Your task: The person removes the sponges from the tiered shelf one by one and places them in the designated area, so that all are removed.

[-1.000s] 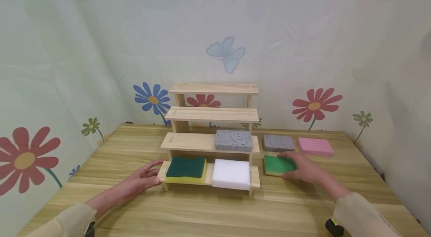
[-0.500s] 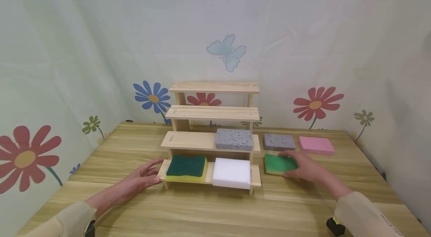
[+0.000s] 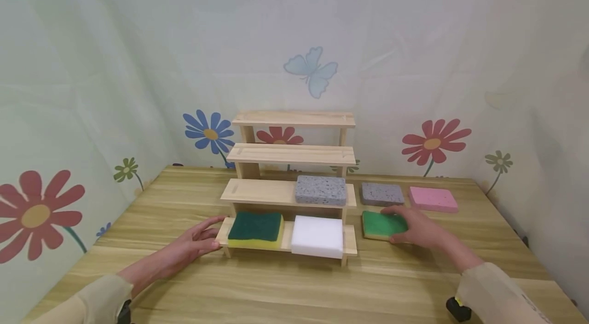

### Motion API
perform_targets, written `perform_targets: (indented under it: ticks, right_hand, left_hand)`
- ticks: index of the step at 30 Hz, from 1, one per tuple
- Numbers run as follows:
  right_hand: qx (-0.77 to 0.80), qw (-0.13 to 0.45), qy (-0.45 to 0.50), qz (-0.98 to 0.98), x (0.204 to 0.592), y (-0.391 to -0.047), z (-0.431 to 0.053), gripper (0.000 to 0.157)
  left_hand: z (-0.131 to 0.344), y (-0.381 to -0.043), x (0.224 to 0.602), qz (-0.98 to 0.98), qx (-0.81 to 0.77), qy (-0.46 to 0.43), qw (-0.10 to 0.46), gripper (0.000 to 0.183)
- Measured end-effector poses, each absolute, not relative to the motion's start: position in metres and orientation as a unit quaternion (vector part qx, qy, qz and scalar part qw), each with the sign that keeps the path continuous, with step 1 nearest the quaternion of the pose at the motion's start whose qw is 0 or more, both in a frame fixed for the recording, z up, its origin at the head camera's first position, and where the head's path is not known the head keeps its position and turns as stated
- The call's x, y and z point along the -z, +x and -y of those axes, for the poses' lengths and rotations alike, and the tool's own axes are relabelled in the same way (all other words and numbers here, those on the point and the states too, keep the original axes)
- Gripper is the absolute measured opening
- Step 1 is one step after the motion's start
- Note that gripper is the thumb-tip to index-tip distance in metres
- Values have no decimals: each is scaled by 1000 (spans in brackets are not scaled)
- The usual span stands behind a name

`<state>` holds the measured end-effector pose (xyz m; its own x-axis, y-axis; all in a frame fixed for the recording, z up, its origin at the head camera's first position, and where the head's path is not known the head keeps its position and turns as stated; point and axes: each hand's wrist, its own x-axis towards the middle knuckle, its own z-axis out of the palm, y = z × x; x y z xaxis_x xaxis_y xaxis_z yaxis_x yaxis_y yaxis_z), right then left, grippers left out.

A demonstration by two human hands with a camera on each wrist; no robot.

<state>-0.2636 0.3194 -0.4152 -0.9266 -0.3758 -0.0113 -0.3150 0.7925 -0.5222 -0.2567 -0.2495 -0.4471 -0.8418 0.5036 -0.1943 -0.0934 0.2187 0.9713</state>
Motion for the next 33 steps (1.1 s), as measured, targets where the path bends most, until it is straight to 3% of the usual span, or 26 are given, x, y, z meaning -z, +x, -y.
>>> perform_targets:
  ticks: [33]
  right_hand:
    - [260,55,-188,-945,418,-263,-320,64]
  left_hand:
    - [251,-259,450,-737,-613,138,249,72]
